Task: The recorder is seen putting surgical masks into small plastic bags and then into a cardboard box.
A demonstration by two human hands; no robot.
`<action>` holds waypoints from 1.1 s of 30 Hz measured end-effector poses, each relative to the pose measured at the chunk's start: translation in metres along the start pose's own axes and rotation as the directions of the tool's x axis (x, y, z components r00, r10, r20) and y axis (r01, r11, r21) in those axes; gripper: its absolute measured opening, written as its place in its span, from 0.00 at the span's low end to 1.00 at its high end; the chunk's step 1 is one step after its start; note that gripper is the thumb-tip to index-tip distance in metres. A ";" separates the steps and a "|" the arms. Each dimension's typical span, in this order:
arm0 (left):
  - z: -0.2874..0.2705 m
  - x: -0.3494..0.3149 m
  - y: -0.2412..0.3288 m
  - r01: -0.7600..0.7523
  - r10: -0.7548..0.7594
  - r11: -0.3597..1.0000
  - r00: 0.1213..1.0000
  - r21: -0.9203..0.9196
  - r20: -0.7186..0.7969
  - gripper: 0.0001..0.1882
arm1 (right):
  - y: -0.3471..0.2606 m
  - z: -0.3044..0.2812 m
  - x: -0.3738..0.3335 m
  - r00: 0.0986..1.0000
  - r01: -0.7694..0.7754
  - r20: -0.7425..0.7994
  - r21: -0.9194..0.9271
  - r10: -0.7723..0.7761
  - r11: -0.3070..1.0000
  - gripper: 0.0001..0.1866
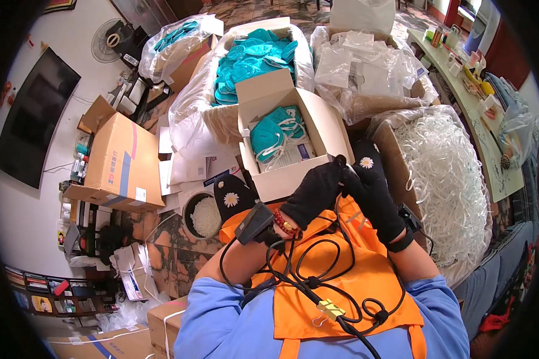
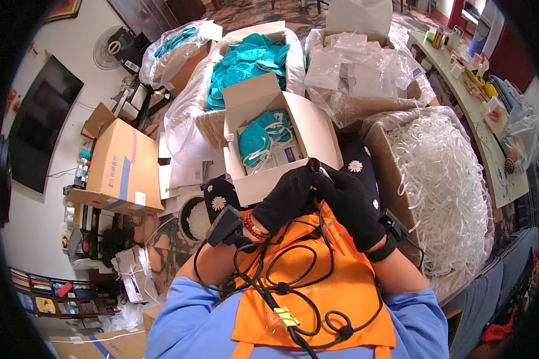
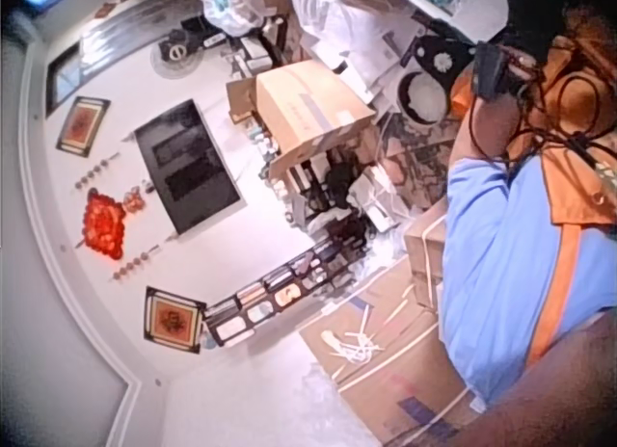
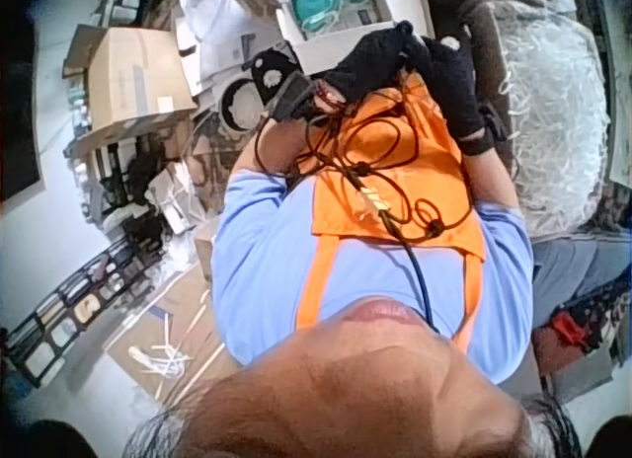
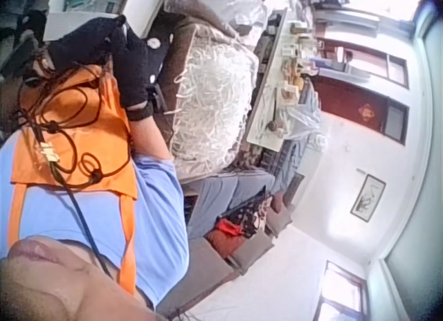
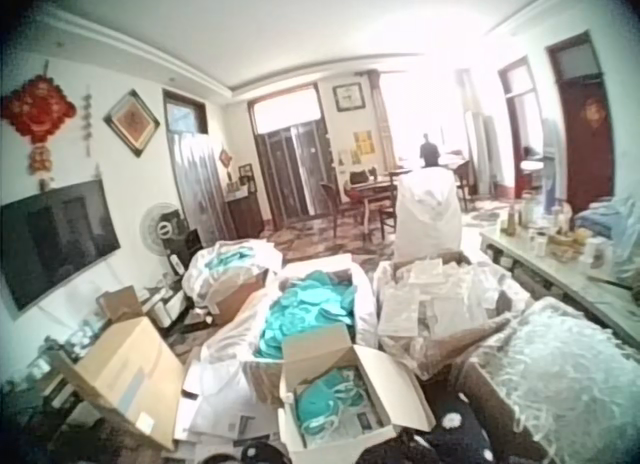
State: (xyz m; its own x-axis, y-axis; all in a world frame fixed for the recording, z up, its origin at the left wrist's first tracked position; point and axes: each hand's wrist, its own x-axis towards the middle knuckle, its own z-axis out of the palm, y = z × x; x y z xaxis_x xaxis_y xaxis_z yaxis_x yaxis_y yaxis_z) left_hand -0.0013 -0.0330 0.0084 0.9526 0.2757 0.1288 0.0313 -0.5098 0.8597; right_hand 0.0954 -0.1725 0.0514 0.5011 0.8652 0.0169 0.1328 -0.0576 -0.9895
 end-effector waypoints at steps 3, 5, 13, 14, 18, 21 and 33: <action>-0.006 0.007 0.005 0.176 -0.156 0.948 0.983 -0.264 0.094 0.21 | -0.013 -0.004 0.000 0.995 -0.091 0.035 -0.103 0.095 0.991 0.18; -0.003 0.004 -0.003 -0.291 0.307 0.928 0.951 0.231 -0.035 0.21 | -0.020 -0.009 -0.001 0.976 -0.184 0.103 -0.065 0.190 0.981 0.15; 0.008 0.005 0.009 -0.390 0.434 0.899 0.851 0.198 -0.295 0.21 | -0.019 -0.020 -0.001 0.997 0.045 0.052 0.149 -0.053 0.988 0.13; 0.011 0.006 0.010 -0.390 0.463 0.883 0.815 0.261 -0.349 0.21 | -0.021 -0.019 0.001 0.995 0.092 0.018 0.133 -0.095 0.987 0.14; 0.024 0.008 0.004 -0.363 0.440 0.893 0.829 0.266 -0.344 0.19 | -0.032 -0.012 0.003 0.988 0.156 -0.033 0.138 -0.153 0.978 0.17; 0.024 0.004 0.025 -0.384 0.402 0.915 0.855 0.122 -0.327 0.15 | -0.028 -0.013 -0.008 0.999 0.007 0.027 0.474 -0.022 0.881 0.20; -0.041 -0.046 0.100 -0.253 0.298 0.946 0.925 -0.202 0.235 0.07 | -0.089 -0.038 -0.065 0.942 -0.202 0.321 0.298 0.101 0.933 0.26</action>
State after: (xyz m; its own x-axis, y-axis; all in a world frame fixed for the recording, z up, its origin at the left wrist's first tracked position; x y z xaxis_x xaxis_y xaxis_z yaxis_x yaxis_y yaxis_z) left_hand -0.0540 -0.0628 0.1085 0.9618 -0.0885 0.2589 -0.2727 -0.3878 0.8805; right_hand 0.0834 -0.2424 0.1434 0.2103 0.9690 -0.1300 -0.2324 -0.0796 -0.9694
